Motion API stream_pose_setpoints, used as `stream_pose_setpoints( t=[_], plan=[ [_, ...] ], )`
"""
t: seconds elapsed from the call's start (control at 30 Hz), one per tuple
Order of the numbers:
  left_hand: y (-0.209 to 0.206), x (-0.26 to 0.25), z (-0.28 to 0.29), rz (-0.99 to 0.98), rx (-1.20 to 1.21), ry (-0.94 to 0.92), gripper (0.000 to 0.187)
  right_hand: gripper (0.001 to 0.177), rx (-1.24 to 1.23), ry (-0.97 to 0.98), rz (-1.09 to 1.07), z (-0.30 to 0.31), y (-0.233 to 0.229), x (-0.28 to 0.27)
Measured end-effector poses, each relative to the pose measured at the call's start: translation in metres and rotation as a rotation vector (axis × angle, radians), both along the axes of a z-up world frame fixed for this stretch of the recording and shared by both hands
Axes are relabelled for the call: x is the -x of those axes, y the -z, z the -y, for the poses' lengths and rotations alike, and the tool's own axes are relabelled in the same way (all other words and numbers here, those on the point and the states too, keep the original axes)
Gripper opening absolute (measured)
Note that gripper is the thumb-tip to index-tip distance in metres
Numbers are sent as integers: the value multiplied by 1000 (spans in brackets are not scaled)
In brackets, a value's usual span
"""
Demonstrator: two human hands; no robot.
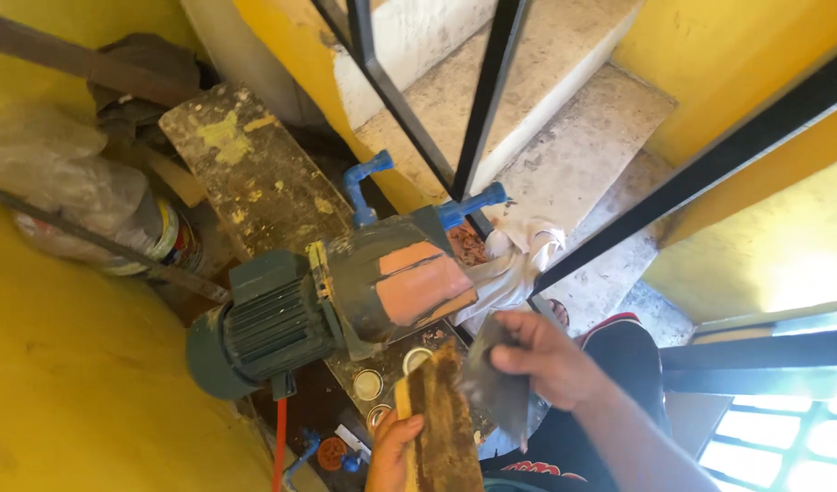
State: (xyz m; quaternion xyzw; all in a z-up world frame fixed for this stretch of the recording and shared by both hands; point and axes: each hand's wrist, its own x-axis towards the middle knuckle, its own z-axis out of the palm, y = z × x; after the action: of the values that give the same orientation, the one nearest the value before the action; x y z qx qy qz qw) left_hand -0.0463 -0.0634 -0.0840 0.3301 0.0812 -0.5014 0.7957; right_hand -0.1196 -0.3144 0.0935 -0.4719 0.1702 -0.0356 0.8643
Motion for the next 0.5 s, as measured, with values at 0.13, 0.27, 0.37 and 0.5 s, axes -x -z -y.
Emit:
stream_pose_setpoints(
  t=[0.13,0.27,0.37,0.5],
  plan=[
    [-26,-15,6,51,-1,118,57,48,-113,28,-134,-5,33,25],
    [-55,-55,-2,176,158,186,62,37,229,67,-191,25,56,40],
    [-40,-68,-23,135,115,73,64,34,457,289,-359,45,57,42],
    [-3,-88,-48,106,1,-38,67,31,761,324,-669,46,-24,-14]
  ],
)
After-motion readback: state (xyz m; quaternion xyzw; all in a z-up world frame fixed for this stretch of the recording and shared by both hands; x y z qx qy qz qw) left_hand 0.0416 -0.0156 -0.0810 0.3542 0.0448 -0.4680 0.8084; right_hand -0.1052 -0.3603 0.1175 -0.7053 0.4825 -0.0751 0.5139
